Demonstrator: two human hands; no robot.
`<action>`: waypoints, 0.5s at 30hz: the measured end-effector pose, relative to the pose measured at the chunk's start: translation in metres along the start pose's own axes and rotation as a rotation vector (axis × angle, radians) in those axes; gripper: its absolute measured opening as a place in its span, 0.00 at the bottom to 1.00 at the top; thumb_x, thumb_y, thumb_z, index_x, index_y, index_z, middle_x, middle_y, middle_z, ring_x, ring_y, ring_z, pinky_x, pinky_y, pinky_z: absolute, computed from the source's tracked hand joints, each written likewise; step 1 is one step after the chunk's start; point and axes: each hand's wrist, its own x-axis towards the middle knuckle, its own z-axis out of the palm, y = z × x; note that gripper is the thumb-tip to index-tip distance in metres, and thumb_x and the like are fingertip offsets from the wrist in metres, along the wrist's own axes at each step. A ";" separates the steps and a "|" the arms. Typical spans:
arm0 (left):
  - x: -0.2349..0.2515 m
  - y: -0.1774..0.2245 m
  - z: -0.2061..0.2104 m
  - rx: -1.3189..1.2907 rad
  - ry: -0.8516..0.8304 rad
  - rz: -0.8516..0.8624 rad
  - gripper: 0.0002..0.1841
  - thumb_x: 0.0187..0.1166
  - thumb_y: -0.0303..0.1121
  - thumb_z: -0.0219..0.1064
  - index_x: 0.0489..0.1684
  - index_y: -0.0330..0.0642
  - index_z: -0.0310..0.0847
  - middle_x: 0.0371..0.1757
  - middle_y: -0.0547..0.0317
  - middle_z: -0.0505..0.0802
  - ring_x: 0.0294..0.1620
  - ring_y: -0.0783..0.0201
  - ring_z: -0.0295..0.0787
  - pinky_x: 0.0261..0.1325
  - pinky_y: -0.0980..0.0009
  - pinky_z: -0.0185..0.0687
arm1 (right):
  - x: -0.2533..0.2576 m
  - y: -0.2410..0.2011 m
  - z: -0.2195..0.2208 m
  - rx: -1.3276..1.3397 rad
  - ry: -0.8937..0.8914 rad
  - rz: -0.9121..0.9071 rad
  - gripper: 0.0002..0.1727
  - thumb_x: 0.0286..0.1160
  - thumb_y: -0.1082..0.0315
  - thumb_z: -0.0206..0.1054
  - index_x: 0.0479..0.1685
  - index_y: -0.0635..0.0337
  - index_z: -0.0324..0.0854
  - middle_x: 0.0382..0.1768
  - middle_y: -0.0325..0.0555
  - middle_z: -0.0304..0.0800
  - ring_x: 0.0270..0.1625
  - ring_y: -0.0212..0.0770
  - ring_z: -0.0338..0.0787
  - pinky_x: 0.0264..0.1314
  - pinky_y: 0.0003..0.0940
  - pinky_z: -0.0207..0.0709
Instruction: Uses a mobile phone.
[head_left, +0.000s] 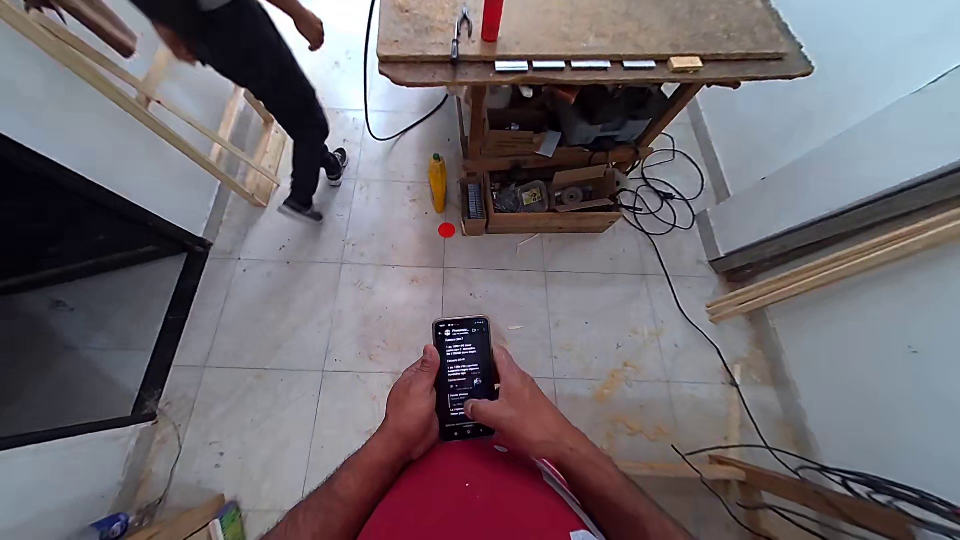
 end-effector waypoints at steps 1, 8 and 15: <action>-0.001 0.000 -0.001 -0.004 -0.021 -0.012 0.34 0.92 0.59 0.38 0.74 0.40 0.75 0.62 0.37 0.91 0.63 0.44 0.90 0.69 0.43 0.85 | -0.003 0.005 0.001 0.051 -0.029 -0.009 0.43 0.57 0.57 0.80 0.80 0.36 0.66 0.55 0.34 0.93 0.52 0.34 0.95 0.54 0.42 0.94; -0.006 -0.008 -0.001 -0.007 -0.078 -0.087 0.37 0.90 0.64 0.34 0.78 0.45 0.73 0.65 0.41 0.90 0.65 0.46 0.89 0.68 0.43 0.85 | -0.015 0.020 0.001 0.373 -0.077 -0.123 0.38 0.67 0.69 0.72 0.82 0.45 0.67 0.56 0.47 0.94 0.54 0.46 0.96 0.57 0.46 0.92; -0.018 -0.018 -0.002 -0.033 -0.150 -0.129 0.38 0.89 0.66 0.31 0.79 0.48 0.73 0.66 0.43 0.89 0.67 0.49 0.89 0.68 0.45 0.85 | -0.032 0.035 0.000 0.379 -0.084 -0.182 0.34 0.68 0.74 0.66 0.80 0.49 0.73 0.59 0.47 0.92 0.57 0.46 0.94 0.58 0.45 0.91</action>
